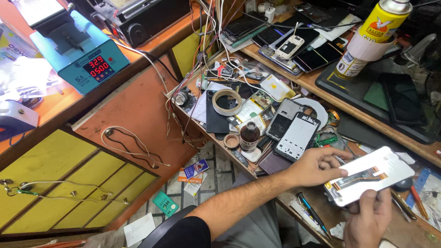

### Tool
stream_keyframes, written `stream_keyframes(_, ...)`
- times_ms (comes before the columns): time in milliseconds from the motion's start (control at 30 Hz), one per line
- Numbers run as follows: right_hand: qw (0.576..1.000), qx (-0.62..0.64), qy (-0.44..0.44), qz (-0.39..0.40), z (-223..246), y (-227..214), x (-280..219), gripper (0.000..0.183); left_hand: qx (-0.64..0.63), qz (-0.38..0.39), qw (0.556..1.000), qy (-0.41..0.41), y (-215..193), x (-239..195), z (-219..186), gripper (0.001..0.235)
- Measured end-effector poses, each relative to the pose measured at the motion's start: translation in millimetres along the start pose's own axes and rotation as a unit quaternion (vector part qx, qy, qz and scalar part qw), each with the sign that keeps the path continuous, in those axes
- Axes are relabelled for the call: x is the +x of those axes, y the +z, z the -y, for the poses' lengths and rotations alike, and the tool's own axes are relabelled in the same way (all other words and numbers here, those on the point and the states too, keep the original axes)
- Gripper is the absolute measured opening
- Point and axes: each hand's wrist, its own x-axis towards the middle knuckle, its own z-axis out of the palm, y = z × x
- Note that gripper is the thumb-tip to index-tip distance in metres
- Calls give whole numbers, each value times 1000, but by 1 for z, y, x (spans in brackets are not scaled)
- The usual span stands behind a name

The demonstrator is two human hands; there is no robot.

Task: The person disassembles a white smartphone, removing the back cover and using tweezers to manipulate internal components and connectors. The person works on a cluttered workbench filled with various electronic parts and tools, carefully handling the device's internal structure.

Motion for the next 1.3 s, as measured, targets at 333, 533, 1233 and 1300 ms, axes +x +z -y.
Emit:
stream_keyframes(333,995,-80,-51,4,3,7,1,63,-86,-7,996,29,-3,3,8,59)
stream_keyframes(533,983,-175,-60,12,9,-7,20,52,-88,26,995,35,3,3,-7,61)
stream_keyframes(1233,948,-274,-160,12,4,-5,30,26,-407,83,901,-125,6,34,57,50)
stream_keyframes(1300,939,-309,-153,11,-1,-6,28,22,-427,69,892,-133,6,34,60,44)
